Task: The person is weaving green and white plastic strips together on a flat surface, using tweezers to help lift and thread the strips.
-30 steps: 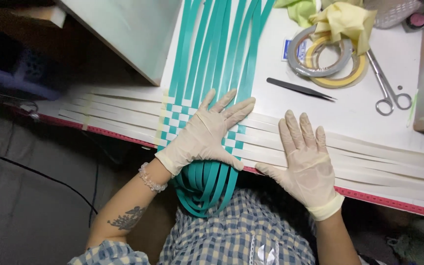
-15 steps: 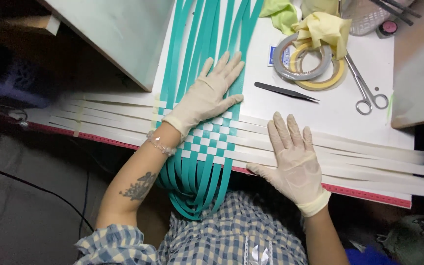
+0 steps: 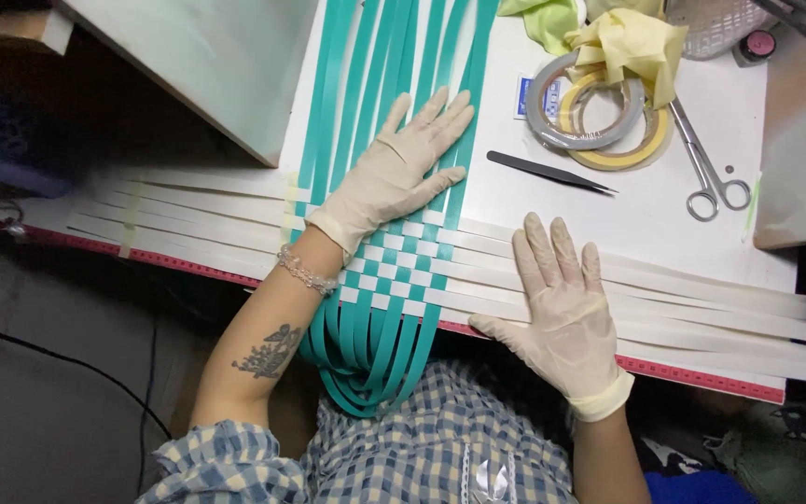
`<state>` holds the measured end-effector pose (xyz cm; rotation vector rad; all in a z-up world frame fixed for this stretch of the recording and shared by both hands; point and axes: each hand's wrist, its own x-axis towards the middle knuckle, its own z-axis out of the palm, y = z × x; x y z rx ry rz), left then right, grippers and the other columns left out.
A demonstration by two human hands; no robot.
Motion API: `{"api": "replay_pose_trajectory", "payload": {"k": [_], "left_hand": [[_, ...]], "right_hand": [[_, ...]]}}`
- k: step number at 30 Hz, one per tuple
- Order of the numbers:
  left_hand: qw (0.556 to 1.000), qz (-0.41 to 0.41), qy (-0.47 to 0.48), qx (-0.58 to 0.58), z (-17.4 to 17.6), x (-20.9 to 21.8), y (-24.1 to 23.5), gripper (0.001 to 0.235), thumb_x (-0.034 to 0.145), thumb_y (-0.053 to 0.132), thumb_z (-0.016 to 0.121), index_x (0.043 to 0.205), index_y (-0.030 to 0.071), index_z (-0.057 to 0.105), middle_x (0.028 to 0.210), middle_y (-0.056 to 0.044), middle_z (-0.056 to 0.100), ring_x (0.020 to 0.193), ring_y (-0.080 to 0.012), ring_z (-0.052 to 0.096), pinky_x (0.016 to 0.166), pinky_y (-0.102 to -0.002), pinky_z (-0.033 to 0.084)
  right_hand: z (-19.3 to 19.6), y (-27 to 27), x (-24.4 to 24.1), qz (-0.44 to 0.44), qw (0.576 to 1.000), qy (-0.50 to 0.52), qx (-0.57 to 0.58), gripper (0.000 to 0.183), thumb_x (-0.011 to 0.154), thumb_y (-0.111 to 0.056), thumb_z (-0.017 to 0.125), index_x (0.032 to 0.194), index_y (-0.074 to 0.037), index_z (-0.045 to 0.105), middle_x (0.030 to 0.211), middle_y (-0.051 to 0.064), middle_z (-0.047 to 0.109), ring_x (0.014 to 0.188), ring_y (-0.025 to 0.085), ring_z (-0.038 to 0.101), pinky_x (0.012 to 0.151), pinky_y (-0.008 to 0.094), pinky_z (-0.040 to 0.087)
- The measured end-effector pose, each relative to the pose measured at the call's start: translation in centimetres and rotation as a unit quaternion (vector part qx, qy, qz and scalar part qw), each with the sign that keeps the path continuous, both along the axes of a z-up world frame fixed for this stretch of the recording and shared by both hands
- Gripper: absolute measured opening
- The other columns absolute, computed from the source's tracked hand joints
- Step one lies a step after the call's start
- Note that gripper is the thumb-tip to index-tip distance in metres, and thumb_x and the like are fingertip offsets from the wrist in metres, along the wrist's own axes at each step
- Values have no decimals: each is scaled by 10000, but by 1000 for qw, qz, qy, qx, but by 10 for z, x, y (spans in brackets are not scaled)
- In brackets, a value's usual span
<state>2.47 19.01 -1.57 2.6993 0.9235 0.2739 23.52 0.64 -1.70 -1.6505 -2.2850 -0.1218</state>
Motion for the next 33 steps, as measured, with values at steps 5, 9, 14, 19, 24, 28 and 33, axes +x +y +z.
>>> {"api": "replay_pose_trajectory", "payload": {"k": [5,9,14,19,24,28,33], "left_hand": [[993,37,52,102,-1,1,-2,637,1023,512,300,1517,135,159,1585,-37,196,1462,-318,118,1169,-551,30],[985,52,85,138,1,4,-6,663,1002,556,232,1518,146,158,1582,-29,193,1450,-354,118,1152,-578,13],[985,111,84,98,2,4,-9,738,943,660,238,1516,206,129,1574,40,208,1444,-337,133,1140,-581,38],[984,120,92,92,1,7,-14,739,947,641,223,1519,177,157,1578,30,157,1437,-368,112,1133,-583,66],[982,103,109,114,0,13,-6,767,936,644,241,1501,128,202,1560,-44,205,1429,-337,155,1129,-571,54],[990,111,71,55,29,28,11,710,915,612,288,1397,106,416,1446,-86,410,1381,-314,268,1122,-516,136],[990,129,-51,23,-2,41,68,569,947,481,347,1325,102,539,1395,-103,486,1350,-364,313,1084,-500,211]], "right_hand": [[-1,0,0,-1,1000,2,-1,980,777,-724,506,1470,-50,341,1538,122,328,1415,330,332,1162,493,232],[-3,-1,0,-3,1000,5,1,982,773,-723,504,1472,-54,335,1540,121,320,1418,327,322,1164,492,221],[-4,-2,0,-3,1000,28,-6,963,775,-711,506,1470,-68,330,1550,94,293,1426,320,296,1159,511,226],[-6,-3,1,-7,1000,19,-4,964,776,-729,471,1468,-71,336,1549,86,293,1433,295,272,1169,485,196],[-8,-3,2,-9,1000,10,-1,987,764,-746,459,1481,-86,300,1562,70,259,1448,269,227,1178,467,166],[-9,-1,3,-9,1000,17,-8,996,757,-751,458,1485,-94,285,1563,59,255,1446,267,224,1172,470,162],[-10,-1,4,-10,1000,20,-21,1011,746,-754,469,1487,-94,273,1567,54,243,1446,270,214,1167,474,157]]}}
